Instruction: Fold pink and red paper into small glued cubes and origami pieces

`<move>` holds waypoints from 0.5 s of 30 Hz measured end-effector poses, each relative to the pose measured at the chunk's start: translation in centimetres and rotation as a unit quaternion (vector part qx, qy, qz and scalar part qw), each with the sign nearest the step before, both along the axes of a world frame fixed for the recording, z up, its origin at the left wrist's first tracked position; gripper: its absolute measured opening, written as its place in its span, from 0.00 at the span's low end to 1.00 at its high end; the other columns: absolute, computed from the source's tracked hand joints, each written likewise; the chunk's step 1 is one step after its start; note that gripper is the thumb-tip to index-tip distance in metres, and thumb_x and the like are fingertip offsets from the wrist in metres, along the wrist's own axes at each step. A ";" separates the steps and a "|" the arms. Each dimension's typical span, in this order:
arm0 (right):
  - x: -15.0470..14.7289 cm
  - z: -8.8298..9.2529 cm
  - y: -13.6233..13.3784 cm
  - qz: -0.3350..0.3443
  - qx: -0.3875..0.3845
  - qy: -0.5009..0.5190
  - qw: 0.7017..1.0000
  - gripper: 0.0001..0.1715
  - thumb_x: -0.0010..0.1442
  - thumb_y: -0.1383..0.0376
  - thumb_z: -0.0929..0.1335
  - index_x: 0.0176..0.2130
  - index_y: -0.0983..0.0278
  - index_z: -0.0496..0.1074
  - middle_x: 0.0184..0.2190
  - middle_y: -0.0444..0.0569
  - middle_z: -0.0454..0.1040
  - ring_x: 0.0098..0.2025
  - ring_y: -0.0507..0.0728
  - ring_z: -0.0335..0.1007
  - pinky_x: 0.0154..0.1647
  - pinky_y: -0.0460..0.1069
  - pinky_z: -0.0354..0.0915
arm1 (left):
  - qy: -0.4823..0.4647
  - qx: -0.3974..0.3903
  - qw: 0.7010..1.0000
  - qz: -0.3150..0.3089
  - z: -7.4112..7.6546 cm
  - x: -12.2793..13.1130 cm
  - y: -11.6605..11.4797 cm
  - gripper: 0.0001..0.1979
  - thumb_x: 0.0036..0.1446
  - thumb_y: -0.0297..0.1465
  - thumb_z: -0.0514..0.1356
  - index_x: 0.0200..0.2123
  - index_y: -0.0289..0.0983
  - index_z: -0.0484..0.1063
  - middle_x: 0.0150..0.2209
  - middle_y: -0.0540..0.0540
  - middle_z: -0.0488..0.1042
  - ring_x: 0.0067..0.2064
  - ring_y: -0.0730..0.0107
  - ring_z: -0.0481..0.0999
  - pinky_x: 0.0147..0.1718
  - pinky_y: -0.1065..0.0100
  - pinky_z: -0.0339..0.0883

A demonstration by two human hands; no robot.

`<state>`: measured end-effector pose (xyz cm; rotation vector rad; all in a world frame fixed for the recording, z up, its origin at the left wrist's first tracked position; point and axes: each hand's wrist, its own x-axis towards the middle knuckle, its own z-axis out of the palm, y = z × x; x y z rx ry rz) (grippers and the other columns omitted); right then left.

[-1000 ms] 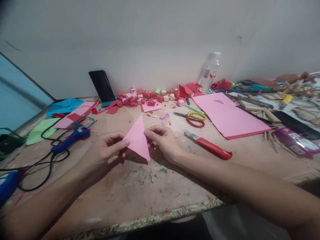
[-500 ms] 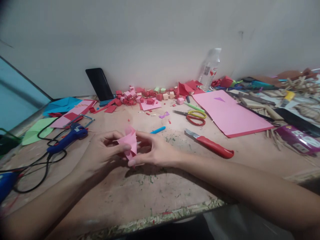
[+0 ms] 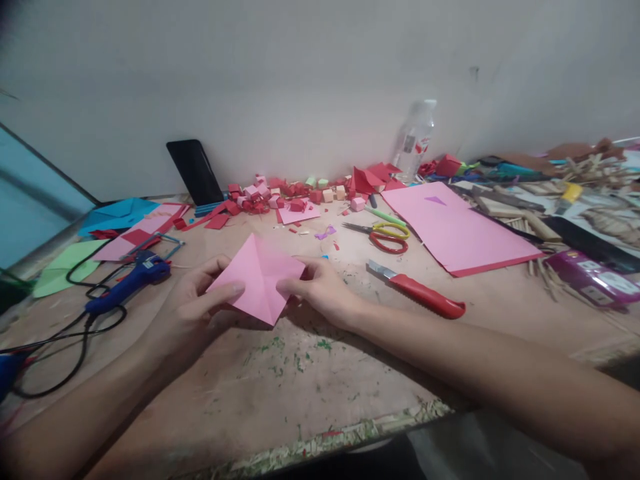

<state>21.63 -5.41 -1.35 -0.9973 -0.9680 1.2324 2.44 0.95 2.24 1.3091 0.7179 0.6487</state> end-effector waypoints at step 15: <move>0.3 -0.4 0.3 -0.025 -0.024 0.073 0.997 0.07 0.52 0.66 0.76 0.29 0.67 0.76 0.23 0.46 0.73 0.24 0.52 0.67 0.26 0.49 0.68 | 0.038 0.034 0.999 -0.004 -0.6 -0.3 1.3 0.16 0.54 0.35 0.71 0.41 0.37 0.70 0.30 0.49 0.78 0.25 0.73 0.77 0.24 0.75 0.71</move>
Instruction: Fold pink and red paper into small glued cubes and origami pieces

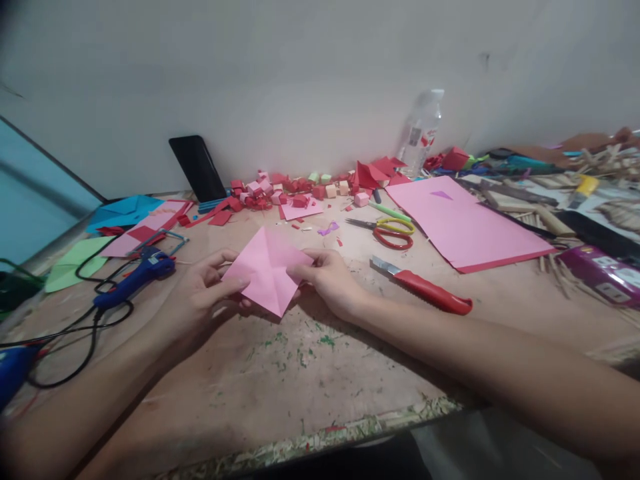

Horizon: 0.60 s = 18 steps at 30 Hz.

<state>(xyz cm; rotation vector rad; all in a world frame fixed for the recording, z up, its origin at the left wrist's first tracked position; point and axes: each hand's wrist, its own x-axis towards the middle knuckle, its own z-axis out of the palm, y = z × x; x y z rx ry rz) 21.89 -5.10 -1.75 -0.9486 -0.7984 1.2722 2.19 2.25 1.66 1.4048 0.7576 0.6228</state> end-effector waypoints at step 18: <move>1.1 1.3 0.1 0.023 -0.062 -0.031 0.997 0.09 0.49 0.70 0.75 0.35 0.69 0.80 0.27 0.52 0.80 0.22 0.54 0.75 0.24 0.48 0.74 | 0.000 -0.027 0.999 0.030 -0.3 0.1 0.7 0.15 0.52 0.31 0.70 0.44 0.32 0.80 0.26 0.45 0.81 0.24 0.69 0.79 0.24 0.73 0.73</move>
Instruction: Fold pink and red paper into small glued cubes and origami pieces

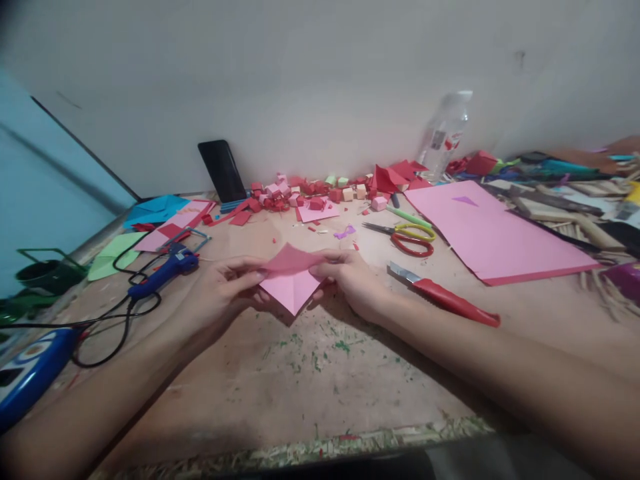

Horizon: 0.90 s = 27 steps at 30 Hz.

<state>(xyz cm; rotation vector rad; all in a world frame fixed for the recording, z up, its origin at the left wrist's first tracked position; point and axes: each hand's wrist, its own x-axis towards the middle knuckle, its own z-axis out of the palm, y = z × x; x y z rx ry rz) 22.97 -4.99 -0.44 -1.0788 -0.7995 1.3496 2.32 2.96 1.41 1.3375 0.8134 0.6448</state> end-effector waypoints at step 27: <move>-0.3 -0.5 -0.8 -0.035 0.061 -0.108 0.992 0.39 0.53 0.66 0.78 0.63 0.59 0.72 0.34 0.46 0.80 0.34 0.55 0.74 0.35 0.50 0.68 | 0.054 0.143 0.986 -0.064 0.8 -0.1 -1.4 0.18 0.53 0.39 0.71 0.45 0.36 0.82 0.40 0.44 0.82 0.39 0.62 0.78 0.34 0.67 0.70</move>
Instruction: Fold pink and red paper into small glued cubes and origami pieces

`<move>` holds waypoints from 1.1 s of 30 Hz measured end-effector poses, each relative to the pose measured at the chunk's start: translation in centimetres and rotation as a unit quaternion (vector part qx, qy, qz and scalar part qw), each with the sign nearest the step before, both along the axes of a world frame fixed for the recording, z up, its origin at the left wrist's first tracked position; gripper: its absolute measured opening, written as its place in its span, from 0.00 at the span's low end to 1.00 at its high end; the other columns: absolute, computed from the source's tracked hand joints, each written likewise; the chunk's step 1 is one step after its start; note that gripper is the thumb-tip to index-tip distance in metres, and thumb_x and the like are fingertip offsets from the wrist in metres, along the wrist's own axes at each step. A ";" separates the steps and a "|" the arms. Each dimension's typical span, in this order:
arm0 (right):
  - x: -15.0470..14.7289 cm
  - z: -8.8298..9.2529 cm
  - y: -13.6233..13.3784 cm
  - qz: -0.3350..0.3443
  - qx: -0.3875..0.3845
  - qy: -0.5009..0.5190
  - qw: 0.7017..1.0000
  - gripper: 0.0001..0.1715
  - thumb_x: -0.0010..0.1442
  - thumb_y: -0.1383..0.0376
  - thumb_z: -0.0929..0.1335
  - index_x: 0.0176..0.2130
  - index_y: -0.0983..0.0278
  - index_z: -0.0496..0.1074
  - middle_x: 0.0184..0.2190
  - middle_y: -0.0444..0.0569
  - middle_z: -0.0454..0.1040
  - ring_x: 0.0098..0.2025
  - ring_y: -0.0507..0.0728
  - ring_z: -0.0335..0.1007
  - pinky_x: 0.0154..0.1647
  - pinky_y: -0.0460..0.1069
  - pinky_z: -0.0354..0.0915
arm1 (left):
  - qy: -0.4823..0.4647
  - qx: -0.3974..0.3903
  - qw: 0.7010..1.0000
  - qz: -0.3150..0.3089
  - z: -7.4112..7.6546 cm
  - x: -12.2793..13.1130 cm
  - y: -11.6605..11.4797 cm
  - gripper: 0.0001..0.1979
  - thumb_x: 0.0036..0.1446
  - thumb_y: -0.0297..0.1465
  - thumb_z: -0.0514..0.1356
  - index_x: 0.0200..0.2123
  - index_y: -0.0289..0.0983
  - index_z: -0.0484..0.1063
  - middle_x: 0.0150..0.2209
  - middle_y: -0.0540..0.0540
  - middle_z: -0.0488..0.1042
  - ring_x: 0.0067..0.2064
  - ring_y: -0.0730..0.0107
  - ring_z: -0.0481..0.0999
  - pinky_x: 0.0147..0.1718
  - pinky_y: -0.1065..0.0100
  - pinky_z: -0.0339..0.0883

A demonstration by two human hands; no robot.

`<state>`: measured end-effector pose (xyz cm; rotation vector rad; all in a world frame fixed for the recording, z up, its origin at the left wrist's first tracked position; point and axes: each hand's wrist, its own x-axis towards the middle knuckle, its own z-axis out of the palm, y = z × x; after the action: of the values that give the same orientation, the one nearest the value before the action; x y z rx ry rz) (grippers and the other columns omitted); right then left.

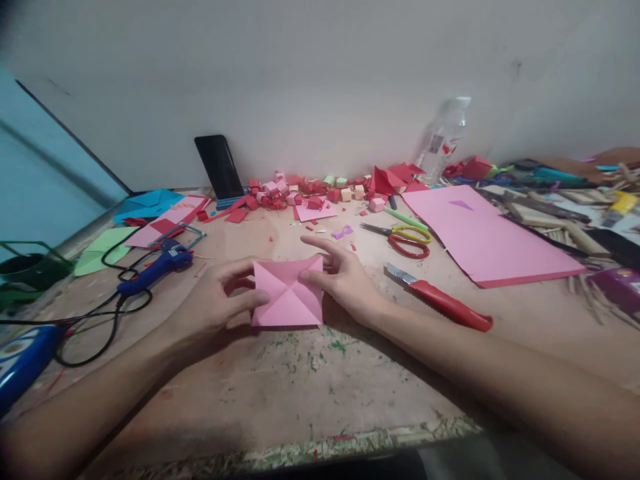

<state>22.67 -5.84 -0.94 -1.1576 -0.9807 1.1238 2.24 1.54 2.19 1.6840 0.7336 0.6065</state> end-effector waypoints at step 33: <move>0.5 0.2 0.2 0.044 -0.016 -0.028 0.999 0.15 0.51 0.67 0.74 0.40 0.55 0.87 0.45 0.47 0.84 0.45 0.59 0.78 0.46 0.53 0.70 | -0.073 -0.186 0.980 0.020 -1.0 0.0 0.3 0.18 0.56 0.43 0.63 0.43 0.37 0.73 0.25 0.46 0.77 0.25 0.62 0.80 0.20 0.69 0.70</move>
<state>23.18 -5.64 -0.77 -1.1868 -1.0698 1.1857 2.24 1.83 1.17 1.2700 0.7268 0.5747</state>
